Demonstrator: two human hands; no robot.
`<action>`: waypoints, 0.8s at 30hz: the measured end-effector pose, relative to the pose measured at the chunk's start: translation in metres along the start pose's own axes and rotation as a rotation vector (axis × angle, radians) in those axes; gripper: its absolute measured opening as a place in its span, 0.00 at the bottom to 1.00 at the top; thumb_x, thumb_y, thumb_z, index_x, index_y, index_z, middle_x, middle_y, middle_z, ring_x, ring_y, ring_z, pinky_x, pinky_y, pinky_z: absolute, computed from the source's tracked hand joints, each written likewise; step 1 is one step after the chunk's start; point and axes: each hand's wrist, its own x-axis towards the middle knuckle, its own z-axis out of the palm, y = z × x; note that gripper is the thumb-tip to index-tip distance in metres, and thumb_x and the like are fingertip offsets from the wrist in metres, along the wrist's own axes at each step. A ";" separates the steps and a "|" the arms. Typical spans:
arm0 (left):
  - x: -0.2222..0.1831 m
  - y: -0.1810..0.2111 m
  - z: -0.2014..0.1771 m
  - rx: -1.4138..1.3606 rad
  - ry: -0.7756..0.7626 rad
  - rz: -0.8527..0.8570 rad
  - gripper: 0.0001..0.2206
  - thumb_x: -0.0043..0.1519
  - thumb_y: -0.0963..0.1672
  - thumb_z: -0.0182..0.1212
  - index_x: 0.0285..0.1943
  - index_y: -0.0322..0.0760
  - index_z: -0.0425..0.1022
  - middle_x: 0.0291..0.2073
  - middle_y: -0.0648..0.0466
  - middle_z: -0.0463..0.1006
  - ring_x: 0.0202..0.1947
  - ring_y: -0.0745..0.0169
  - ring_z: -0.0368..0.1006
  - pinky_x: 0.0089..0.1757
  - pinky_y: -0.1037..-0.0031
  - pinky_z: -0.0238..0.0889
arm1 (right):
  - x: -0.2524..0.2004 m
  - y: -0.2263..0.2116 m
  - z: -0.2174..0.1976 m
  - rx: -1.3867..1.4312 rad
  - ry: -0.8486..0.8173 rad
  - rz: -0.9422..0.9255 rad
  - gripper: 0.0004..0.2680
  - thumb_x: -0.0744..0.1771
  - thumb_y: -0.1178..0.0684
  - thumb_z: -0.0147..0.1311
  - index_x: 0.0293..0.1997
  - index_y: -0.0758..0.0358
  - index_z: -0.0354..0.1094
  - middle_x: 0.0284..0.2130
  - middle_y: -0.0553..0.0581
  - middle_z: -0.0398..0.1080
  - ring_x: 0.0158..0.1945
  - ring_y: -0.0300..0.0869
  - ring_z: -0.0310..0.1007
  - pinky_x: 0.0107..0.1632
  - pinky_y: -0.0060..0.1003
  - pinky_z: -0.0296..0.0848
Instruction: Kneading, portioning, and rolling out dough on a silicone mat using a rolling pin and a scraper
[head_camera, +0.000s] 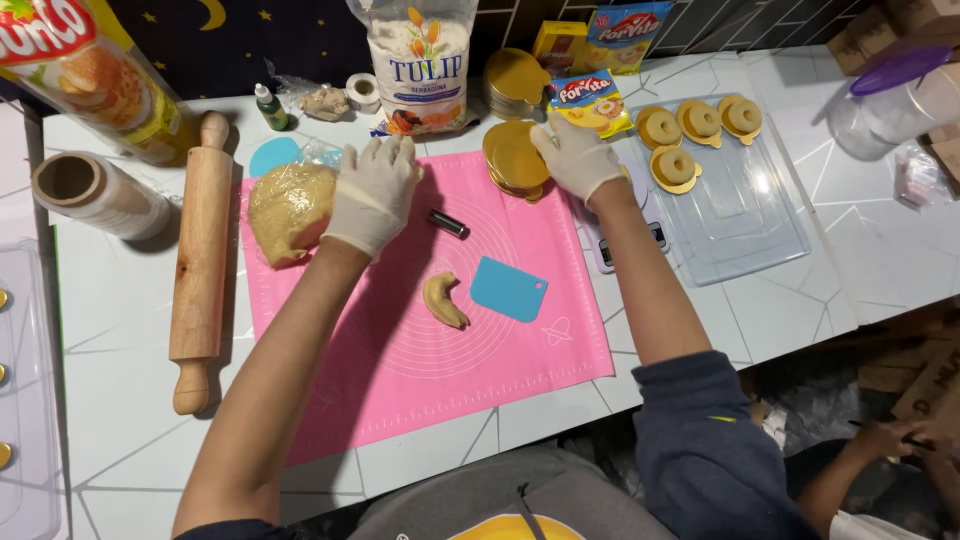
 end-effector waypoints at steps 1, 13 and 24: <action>0.012 0.000 0.024 0.001 0.000 -0.001 0.20 0.73 0.49 0.49 0.71 0.38 0.65 0.61 0.43 0.73 0.64 0.43 0.68 0.61 0.43 0.54 | -0.006 -0.015 -0.012 0.001 0.000 -0.001 0.29 0.68 0.18 0.33 0.71 0.40 0.57 0.58 0.59 0.70 0.64 0.55 0.66 0.66 0.54 0.62; 0.038 0.014 0.021 -0.262 -0.306 -0.133 0.39 0.60 0.61 0.59 0.76 0.45 0.56 0.64 0.52 0.60 0.69 0.49 0.54 0.64 0.54 0.52 | -0.018 -0.066 -0.050 0.208 -0.322 0.141 0.41 0.56 0.24 0.63 0.65 0.72 0.64 0.62 0.70 0.66 0.66 0.53 0.66 0.60 0.38 0.70; 0.048 0.005 0.095 -0.241 -0.057 -0.128 0.20 0.69 0.58 0.48 0.61 0.48 0.66 0.50 0.53 0.69 0.58 0.48 0.68 0.57 0.53 0.59 | 0.015 -0.049 -0.034 0.217 -0.334 0.158 0.42 0.48 0.21 0.70 0.57 0.68 0.72 0.53 0.64 0.74 0.55 0.49 0.75 0.49 0.34 0.79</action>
